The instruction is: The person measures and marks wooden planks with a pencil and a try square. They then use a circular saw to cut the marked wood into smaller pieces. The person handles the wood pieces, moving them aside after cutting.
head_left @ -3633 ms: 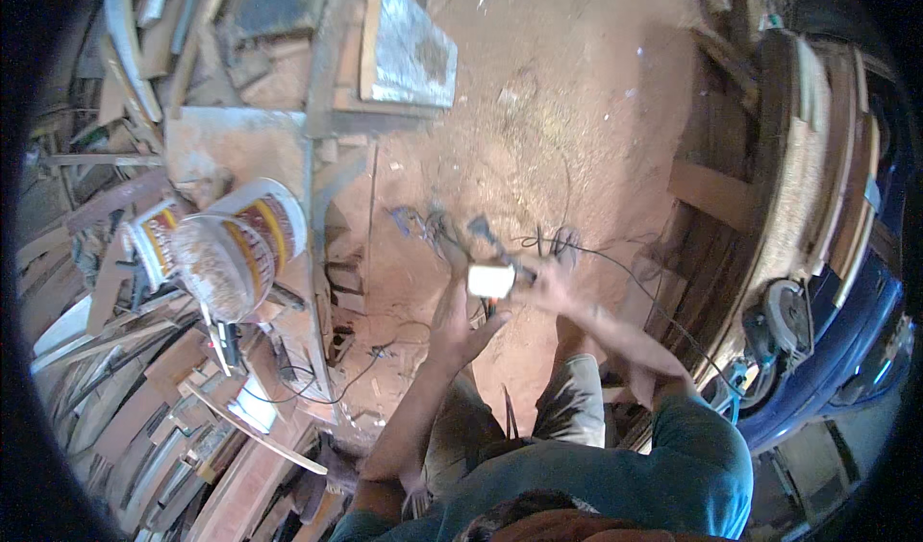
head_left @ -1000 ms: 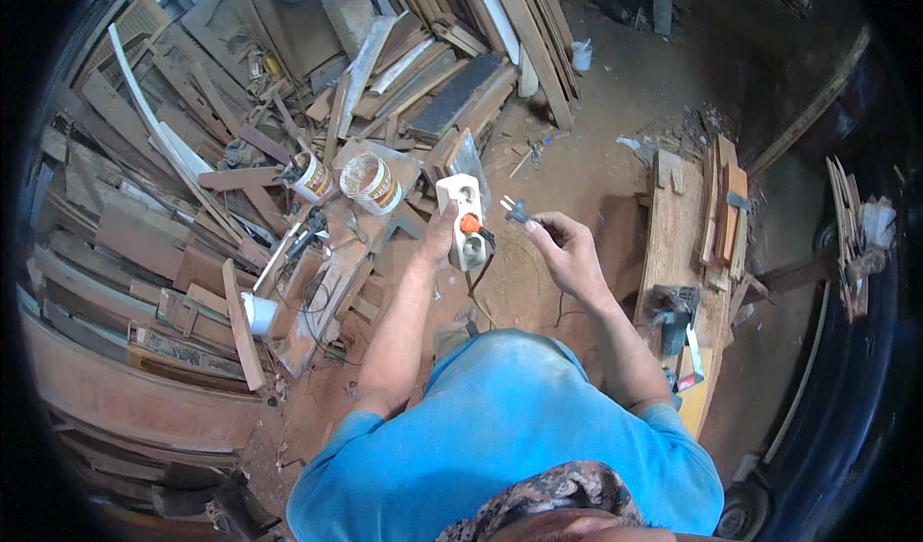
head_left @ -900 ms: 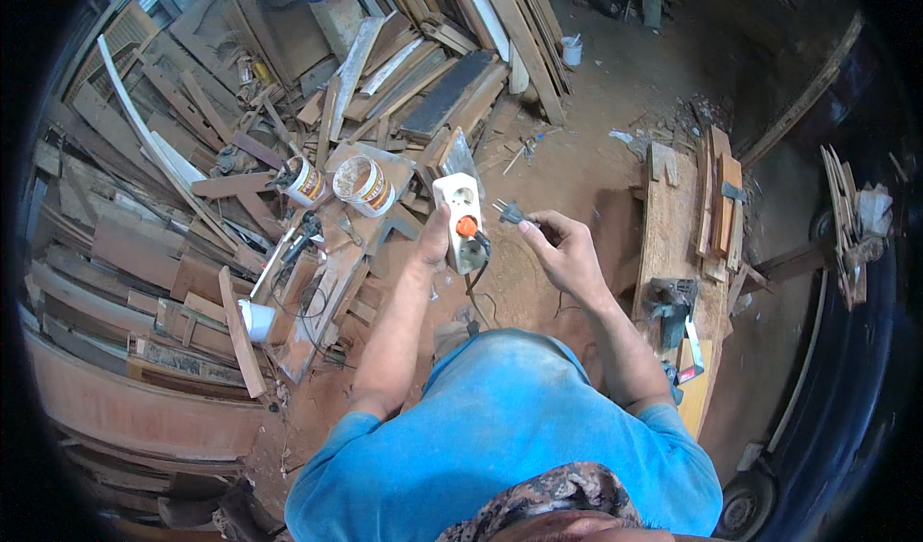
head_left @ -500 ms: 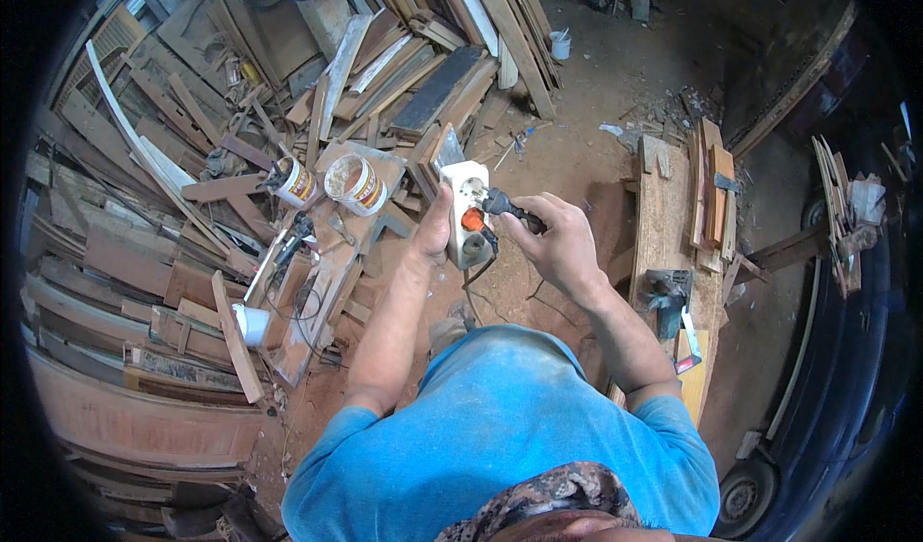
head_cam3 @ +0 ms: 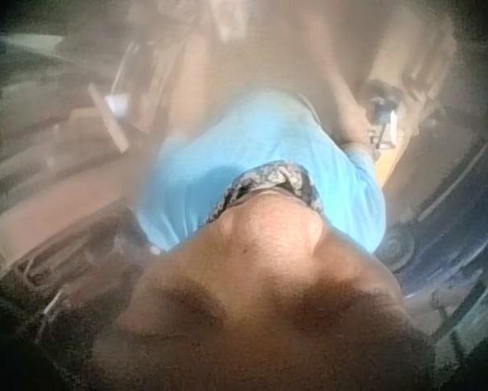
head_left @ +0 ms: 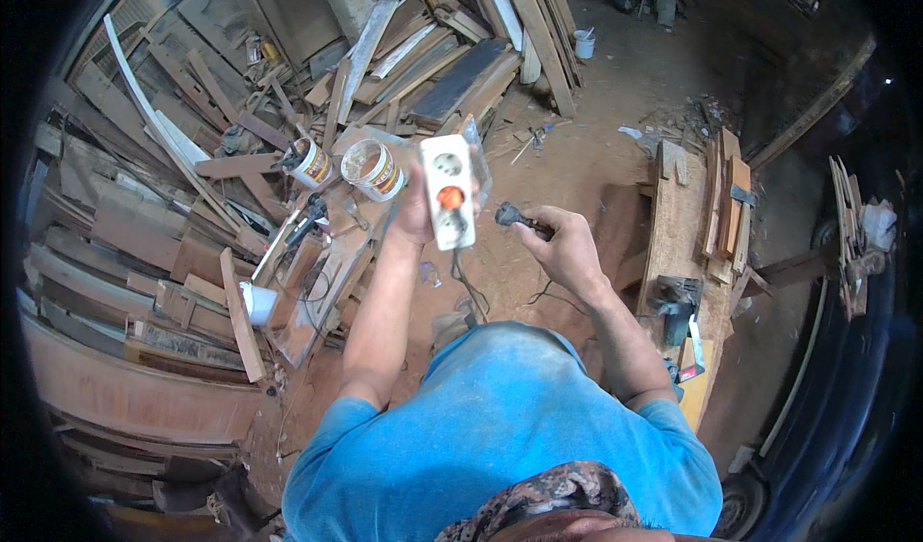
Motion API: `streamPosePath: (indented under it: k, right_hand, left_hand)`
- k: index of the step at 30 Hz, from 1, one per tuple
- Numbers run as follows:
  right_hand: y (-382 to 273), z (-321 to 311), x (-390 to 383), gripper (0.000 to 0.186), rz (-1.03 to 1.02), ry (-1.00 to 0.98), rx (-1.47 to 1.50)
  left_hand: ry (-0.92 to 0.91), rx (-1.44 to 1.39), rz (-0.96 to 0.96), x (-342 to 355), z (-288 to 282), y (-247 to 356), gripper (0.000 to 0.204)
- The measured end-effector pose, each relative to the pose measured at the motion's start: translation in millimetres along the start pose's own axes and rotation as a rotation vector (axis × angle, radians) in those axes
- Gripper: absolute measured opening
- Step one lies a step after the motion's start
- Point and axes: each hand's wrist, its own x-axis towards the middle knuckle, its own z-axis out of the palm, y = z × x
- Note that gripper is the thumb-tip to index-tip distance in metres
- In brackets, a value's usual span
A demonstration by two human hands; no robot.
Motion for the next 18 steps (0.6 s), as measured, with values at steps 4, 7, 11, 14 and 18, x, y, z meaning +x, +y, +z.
streamPosePath:
  k: [4,7,11,14,18]
  right_hand:
    - [-4,11,-1,0.025,-0.067,-0.019,0.067]
    - [-9,9,-3,0.025,-0.05,-0.03,0.079]
    - [-11,11,7,0.025,-0.089,-0.053,0.075]
    - [-6,17,12,0.025,-0.095,-0.055,0.04]
    - [-15,15,16,0.024,-0.013,-0.109,-0.032]
  left_hand:
    - [0.317,0.243,0.033,13,-14,-15,0.087]
    - [0.204,0.107,0.081,9,-8,-20,0.084]
    - [0.225,0.123,0.042,12,-7,-20,0.091]
    - [0.191,0.139,0.025,15,0,-22,0.093]
    - [0.189,0.147,0.042,18,-5,-28,0.091]
